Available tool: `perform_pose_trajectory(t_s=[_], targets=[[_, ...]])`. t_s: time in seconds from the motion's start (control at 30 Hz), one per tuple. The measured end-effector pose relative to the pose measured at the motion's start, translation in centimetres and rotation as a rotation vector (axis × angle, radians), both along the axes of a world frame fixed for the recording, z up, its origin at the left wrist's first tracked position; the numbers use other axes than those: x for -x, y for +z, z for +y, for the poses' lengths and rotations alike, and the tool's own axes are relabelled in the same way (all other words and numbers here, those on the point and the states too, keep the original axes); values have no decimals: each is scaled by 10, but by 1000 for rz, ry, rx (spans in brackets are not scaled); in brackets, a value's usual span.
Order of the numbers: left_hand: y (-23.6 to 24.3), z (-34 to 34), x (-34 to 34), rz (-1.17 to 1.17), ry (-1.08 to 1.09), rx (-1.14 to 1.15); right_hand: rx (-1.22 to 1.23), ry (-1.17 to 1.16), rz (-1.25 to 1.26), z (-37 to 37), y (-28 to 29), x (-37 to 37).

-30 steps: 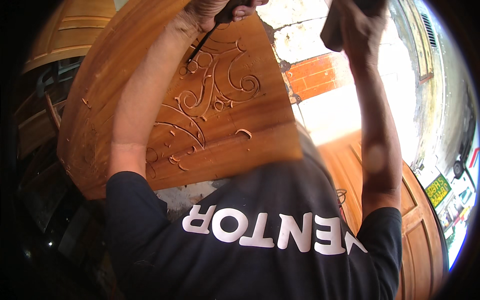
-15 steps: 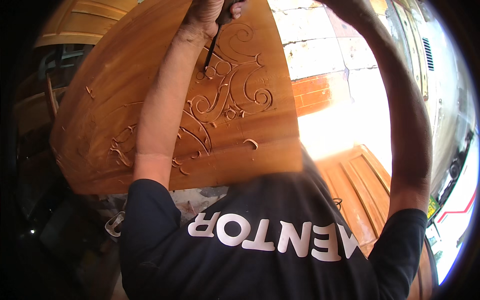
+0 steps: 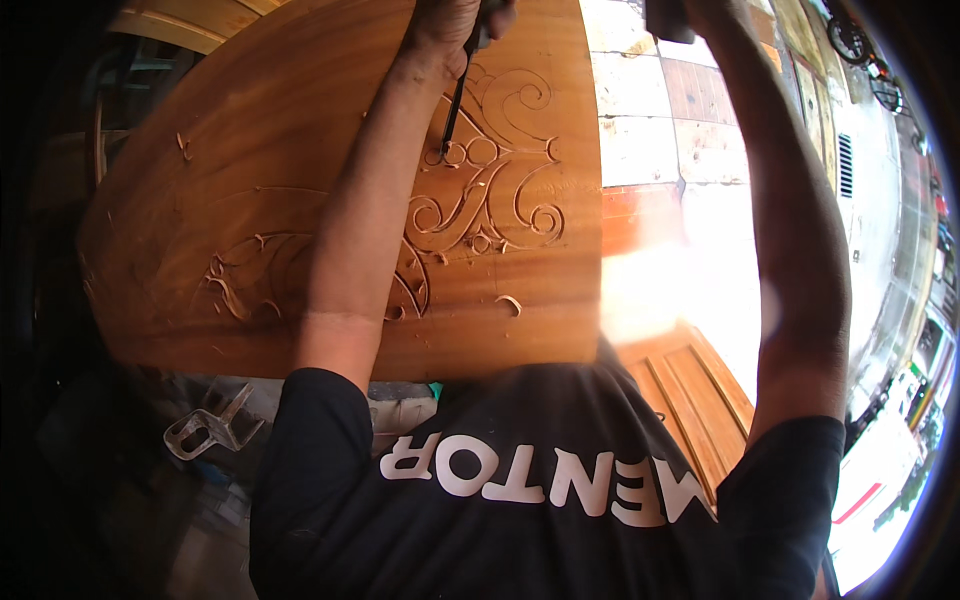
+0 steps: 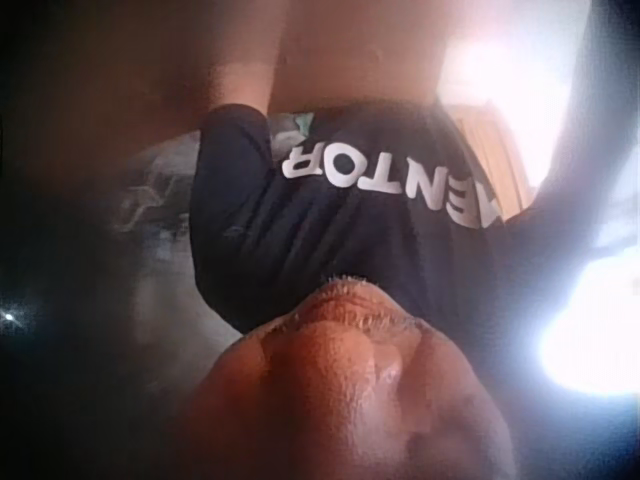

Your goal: The person carves a floral design into a large wooden board using a chisel and mallet. They repeatedly strike the chisel to shape the wood and occasionally brush away wood shavings with their hand.

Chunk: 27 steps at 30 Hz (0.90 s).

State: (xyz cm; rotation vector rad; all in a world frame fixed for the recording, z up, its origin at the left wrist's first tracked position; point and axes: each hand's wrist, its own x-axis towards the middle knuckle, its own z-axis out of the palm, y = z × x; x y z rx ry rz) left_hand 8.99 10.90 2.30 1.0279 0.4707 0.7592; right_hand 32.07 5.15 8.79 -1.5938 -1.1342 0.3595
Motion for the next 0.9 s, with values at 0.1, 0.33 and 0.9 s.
perform_pose_trajectory(t_s=[0.1,0.33,0.9], targets=[[9,-1,14,60,78,13,293,535,-624,-9,25,40],[1,6,24,-63,178,-32,86,25,-330,54,38,30],[15,-6,70,-29,762,54,256,809,-994,104,78,124]])
